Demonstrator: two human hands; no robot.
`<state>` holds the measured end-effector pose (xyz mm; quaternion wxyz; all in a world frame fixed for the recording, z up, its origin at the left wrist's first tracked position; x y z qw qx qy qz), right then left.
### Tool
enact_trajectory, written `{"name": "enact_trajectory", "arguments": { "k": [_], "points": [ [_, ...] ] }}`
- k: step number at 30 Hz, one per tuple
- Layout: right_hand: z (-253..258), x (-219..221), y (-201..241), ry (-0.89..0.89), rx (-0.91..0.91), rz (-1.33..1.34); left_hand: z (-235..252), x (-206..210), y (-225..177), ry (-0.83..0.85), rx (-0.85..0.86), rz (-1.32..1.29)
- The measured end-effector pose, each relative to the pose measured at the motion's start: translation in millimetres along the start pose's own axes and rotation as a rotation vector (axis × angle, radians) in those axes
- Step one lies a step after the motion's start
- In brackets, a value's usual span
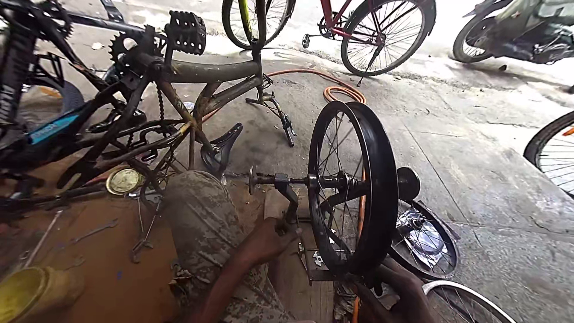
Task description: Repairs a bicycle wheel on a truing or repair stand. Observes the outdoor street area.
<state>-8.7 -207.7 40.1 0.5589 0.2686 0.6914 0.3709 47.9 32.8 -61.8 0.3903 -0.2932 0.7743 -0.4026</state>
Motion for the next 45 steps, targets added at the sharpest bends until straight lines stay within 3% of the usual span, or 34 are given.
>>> {"name": "enact_trajectory", "arguments": {
  "k": [8, 20, 29, 42, 45],
  "points": [
    [-3.8, 5.7, -0.3, -0.054, -0.021, 0.008, -10.8, 18.6, -2.6, 0.146, 0.145, -0.069],
    [-4.3, 9.2, 2.0, -0.104, -0.044, 0.023, -12.4, 16.7, -15.4, 0.063, 0.385, 0.015],
    [-3.5, 10.4, 9.4, -0.154, -0.085, -0.03, -13.2, 16.2, -12.2, 0.052, 0.335, 0.039],
    [-10.8, -24.4, 36.4, -0.281, -0.141, 0.13, -12.6, 18.4, -15.0, 0.025, 0.347, 0.116],
    [-8.8, -15.2, 30.9, -0.208, -0.124, 0.103, -14.1, 18.0, -15.9, 0.006, 0.379, 0.102]
  ]
}}
Point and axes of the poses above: each hand's wrist, its own z-axis towards the middle knuckle, its own x-axis out of the palm, y = z × x, the point moved 9 cm from there along z, towards the middle knuckle, and after that the axes turned 15 degrees about x, right-handed, at the moved point
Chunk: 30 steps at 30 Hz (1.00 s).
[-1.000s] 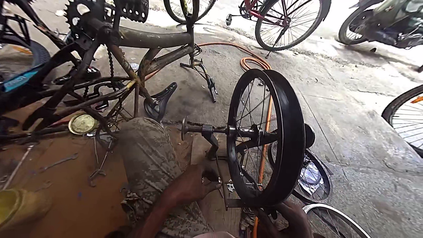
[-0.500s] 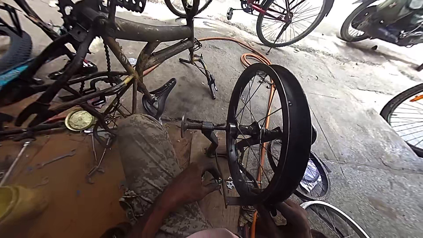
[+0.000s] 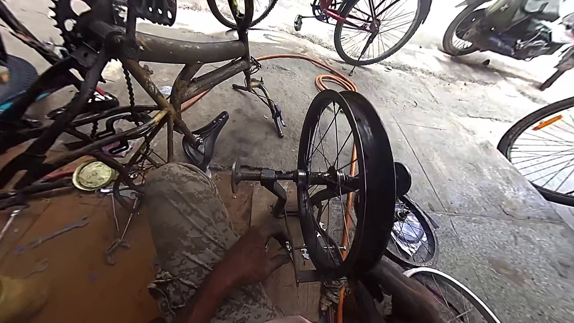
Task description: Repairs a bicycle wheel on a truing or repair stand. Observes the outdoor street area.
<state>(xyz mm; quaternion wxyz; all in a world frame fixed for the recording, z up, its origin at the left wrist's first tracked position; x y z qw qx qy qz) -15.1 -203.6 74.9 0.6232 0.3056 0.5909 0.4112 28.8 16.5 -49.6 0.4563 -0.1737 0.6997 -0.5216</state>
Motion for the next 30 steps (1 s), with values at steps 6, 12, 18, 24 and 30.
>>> {"name": "enact_trajectory", "arguments": {
  "k": [6, 12, 18, 24, 30],
  "points": [
    [-1.3, 26.3, -23.2, 0.107, 0.125, -0.281, 1.0, -0.3, 2.0, -0.016, 0.01, 0.018],
    [0.7, 23.2, -19.1, 0.086, 0.108, -0.267, 1.4, -1.3, 2.4, -0.023, 0.016, 0.009],
    [0.7, 16.5, -12.1, 0.06, 0.068, -0.205, 1.9, -1.6, 2.2, -0.021, 0.007, 0.014],
    [2.3, -2.4, 9.3, -0.007, 0.016, -0.06, 1.8, -1.2, 2.5, -0.021, 0.005, 0.011],
    [-1.5, 16.9, -9.7, 0.088, 0.065, -0.235, 1.4, -0.6, 3.3, -0.025, 0.005, 0.003]
  ]
}}
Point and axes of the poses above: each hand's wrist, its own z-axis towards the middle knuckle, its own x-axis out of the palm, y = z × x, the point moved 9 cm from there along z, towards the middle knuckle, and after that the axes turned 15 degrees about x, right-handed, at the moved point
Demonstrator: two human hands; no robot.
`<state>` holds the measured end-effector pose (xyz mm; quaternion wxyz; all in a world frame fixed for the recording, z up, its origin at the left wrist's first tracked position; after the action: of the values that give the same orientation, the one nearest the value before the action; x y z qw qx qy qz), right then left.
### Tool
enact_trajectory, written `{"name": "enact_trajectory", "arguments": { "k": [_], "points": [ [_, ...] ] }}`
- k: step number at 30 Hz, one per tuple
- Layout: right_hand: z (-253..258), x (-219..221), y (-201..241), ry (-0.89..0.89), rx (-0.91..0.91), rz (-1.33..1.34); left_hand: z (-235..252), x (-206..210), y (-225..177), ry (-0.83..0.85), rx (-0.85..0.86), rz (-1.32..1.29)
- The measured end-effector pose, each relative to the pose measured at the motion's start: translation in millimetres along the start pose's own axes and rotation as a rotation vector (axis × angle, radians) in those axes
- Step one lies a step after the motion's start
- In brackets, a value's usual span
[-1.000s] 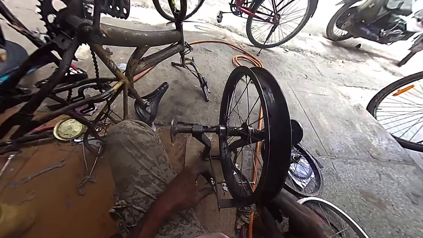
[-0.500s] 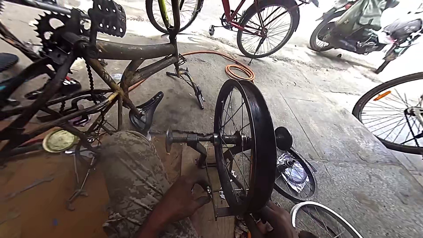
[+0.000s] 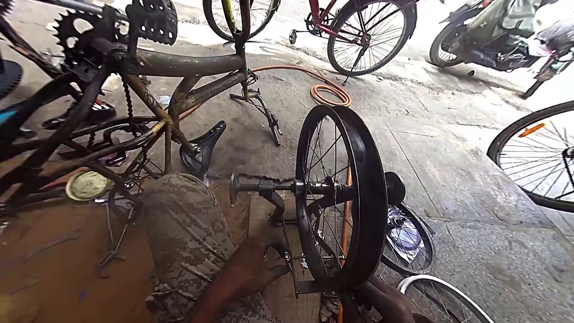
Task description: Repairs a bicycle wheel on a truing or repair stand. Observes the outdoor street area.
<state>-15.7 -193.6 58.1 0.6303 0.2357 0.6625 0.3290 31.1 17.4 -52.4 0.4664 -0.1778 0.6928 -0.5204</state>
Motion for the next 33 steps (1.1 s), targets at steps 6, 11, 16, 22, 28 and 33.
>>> {"name": "enact_trajectory", "arguments": {
  "k": [6, 11, 16, 22, 28, 33],
  "points": [
    [2.4, 3.8, -1.3, -0.024, -0.003, 0.001, 0.8, 1.2, 1.0, 0.026, -0.017, 0.0],
    [0.7, 0.0, -9.0, -0.001, 0.031, -0.02, -0.6, -7.1, -5.9, 0.023, -0.02, -0.047],
    [-6.5, -24.3, -25.4, 0.048, 0.134, -0.069, -25.2, -72.0, -11.2, -0.155, -0.423, 0.167],
    [-7.7, -15.8, -19.8, -0.044, 0.097, -0.084, -0.5, -38.9, -29.5, 0.175, -0.321, -0.005],
    [-12.4, 18.5, -30.9, -0.111, 0.084, -0.034, 50.5, -11.6, -31.4, -0.043, -0.208, 0.084],
    [-10.2, 27.2, -33.4, -0.116, 0.073, -0.03, 61.7, 4.4, -10.7, -0.227, -0.168, -0.135]
  ]
}}
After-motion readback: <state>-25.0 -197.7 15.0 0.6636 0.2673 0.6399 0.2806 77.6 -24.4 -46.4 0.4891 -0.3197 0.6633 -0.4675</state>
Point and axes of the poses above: each hand's wrist, its own z-axis towards the middle knuckle, its own x-axis out of the palm, y = z × x, the point moved 9 cm from there along z, towards the middle knuckle, and after that the axes turned 15 degrees about x, right-handed, at the moved point
